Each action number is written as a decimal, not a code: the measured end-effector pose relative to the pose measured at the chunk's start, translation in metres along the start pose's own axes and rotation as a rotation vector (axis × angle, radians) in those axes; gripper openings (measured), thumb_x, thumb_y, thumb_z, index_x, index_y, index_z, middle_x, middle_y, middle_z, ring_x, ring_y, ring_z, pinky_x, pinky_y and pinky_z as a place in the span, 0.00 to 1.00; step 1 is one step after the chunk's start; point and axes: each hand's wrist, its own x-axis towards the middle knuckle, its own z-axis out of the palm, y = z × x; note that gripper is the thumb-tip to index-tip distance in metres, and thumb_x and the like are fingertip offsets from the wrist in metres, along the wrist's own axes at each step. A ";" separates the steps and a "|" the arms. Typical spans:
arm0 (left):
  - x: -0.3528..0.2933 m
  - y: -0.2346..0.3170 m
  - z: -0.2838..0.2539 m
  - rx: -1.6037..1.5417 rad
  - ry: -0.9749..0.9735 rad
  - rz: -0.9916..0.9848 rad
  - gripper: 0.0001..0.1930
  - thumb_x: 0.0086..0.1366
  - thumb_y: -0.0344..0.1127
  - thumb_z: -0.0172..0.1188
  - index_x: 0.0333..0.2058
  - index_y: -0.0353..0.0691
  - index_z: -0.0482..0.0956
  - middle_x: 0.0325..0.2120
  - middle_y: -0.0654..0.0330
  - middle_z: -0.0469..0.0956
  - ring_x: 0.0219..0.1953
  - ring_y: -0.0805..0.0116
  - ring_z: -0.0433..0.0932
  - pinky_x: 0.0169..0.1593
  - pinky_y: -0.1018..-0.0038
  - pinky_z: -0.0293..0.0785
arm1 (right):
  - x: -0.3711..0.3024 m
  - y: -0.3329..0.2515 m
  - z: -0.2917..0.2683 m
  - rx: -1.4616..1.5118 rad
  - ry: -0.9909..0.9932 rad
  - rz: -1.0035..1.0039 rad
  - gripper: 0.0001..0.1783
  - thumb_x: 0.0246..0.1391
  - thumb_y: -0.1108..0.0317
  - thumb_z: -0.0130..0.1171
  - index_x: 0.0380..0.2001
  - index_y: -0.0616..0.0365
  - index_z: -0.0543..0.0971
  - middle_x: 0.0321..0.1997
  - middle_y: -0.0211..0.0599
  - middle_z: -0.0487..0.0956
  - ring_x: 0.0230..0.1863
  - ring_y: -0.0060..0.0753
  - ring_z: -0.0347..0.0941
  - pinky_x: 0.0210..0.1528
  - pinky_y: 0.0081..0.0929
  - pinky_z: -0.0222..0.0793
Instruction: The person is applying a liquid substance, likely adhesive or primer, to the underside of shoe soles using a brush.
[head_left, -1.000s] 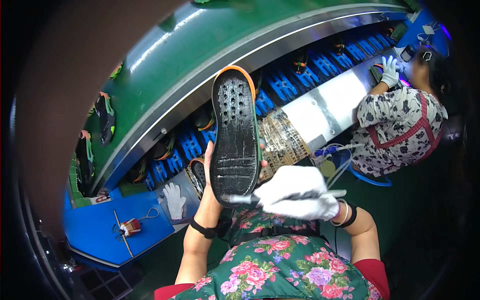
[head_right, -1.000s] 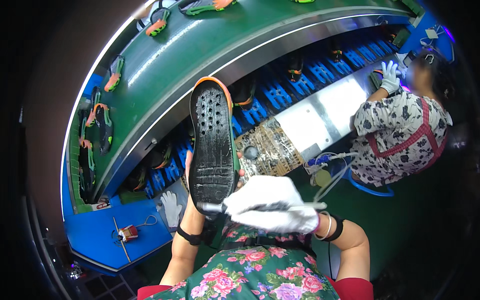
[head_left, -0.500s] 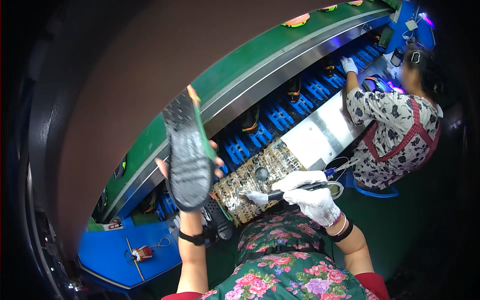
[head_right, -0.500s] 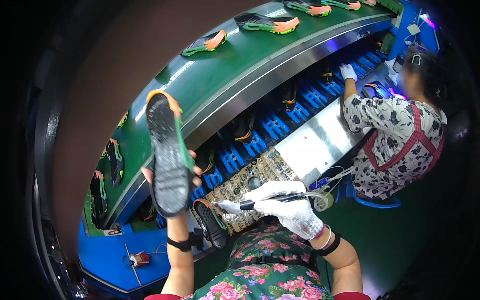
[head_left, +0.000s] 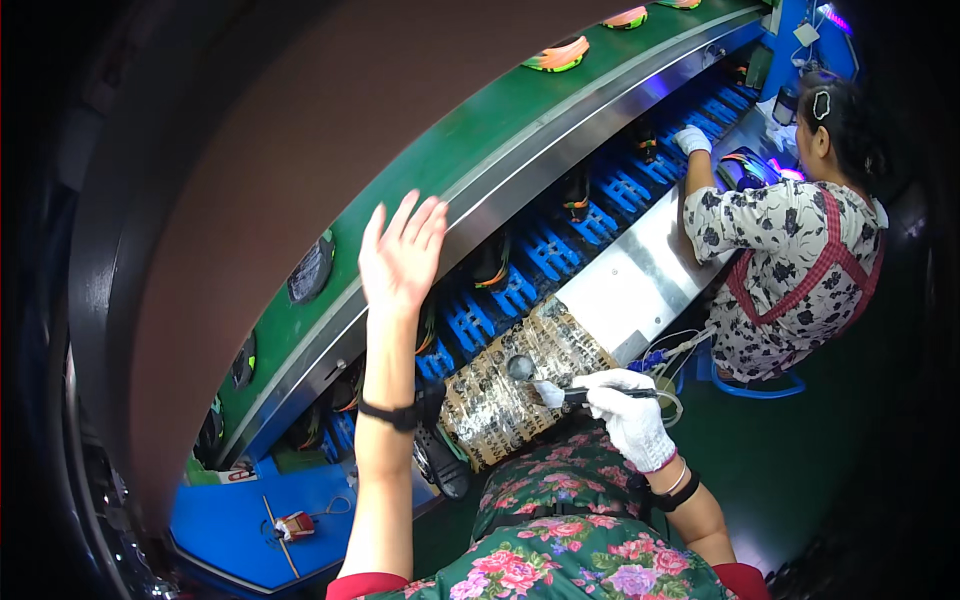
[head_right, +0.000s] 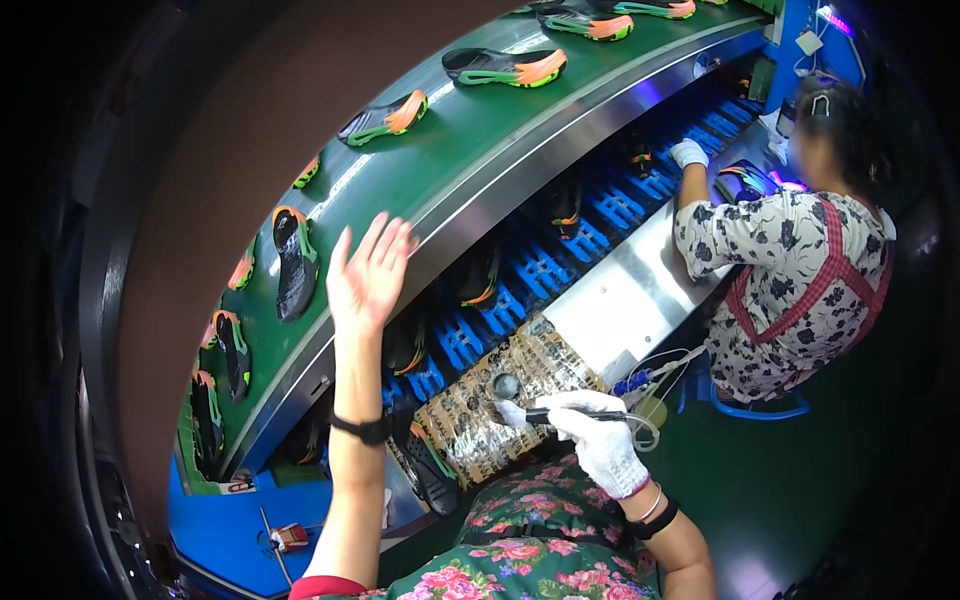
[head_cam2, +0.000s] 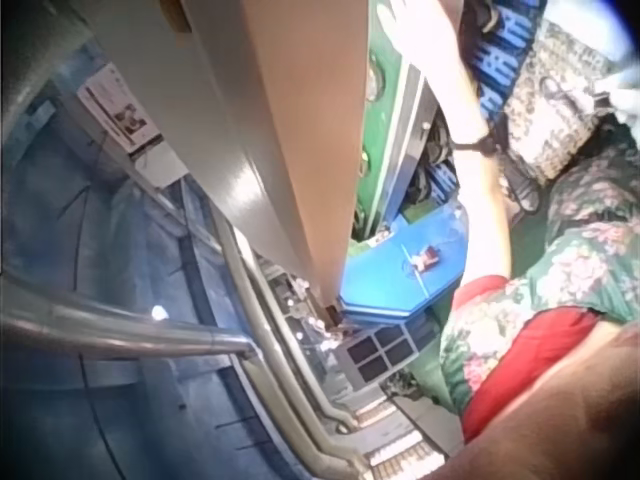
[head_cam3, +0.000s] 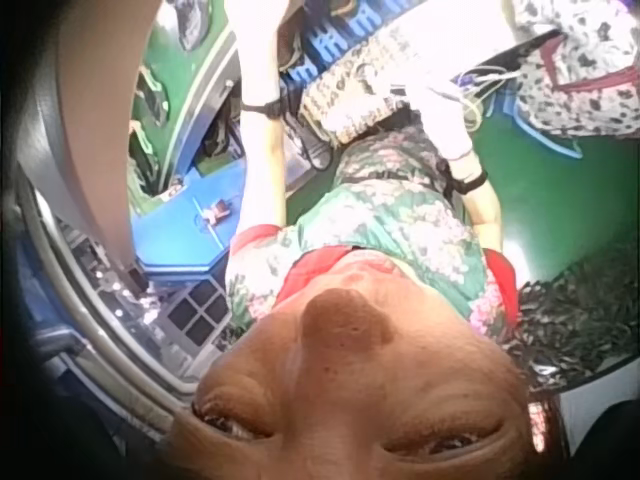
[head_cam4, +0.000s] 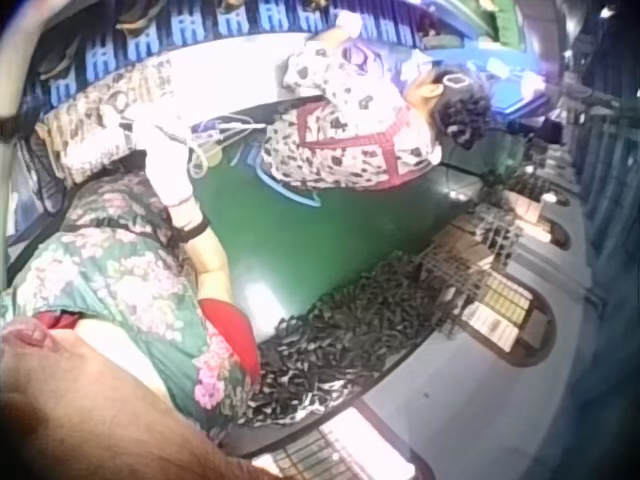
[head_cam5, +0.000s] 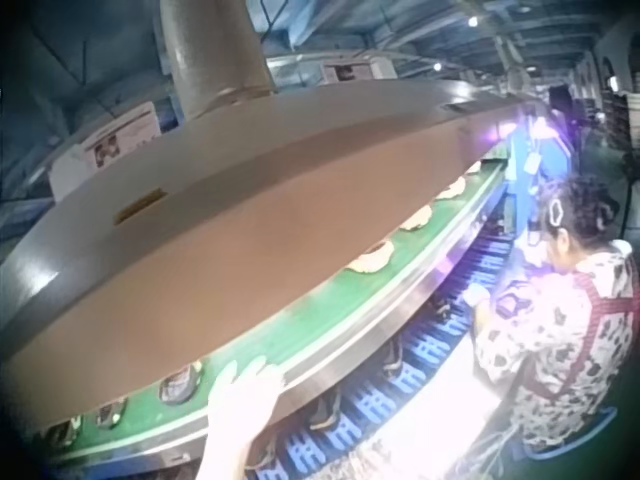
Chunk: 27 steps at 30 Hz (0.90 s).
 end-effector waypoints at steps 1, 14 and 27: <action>0.030 -0.010 0.012 0.218 0.061 0.076 0.40 0.79 0.49 0.64 0.77 0.28 0.61 0.65 0.36 0.76 0.68 0.45 0.77 0.67 0.54 0.79 | 0.000 0.001 -0.004 0.074 0.006 0.012 0.14 0.62 0.76 0.67 0.50 0.67 0.91 0.35 0.33 0.88 0.31 0.19 0.77 0.34 0.19 0.71; 0.289 0.013 0.038 1.594 0.261 0.189 0.57 0.67 0.47 0.74 0.84 0.46 0.45 0.54 0.49 0.81 0.23 0.62 0.83 0.29 0.67 0.87 | -0.019 0.011 -0.053 0.262 0.256 -0.082 0.10 0.59 0.83 0.63 0.41 0.66 0.90 0.46 0.49 0.92 0.34 0.25 0.82 0.40 0.23 0.79; 0.114 0.053 0.001 1.003 0.223 0.379 0.15 0.75 0.46 0.72 0.48 0.46 0.78 0.45 0.60 0.83 0.50 0.62 0.83 0.54 0.56 0.84 | -0.016 0.025 -0.045 0.249 0.175 -0.061 0.11 0.62 0.80 0.64 0.45 0.64 0.90 0.44 0.40 0.91 0.36 0.22 0.82 0.40 0.20 0.77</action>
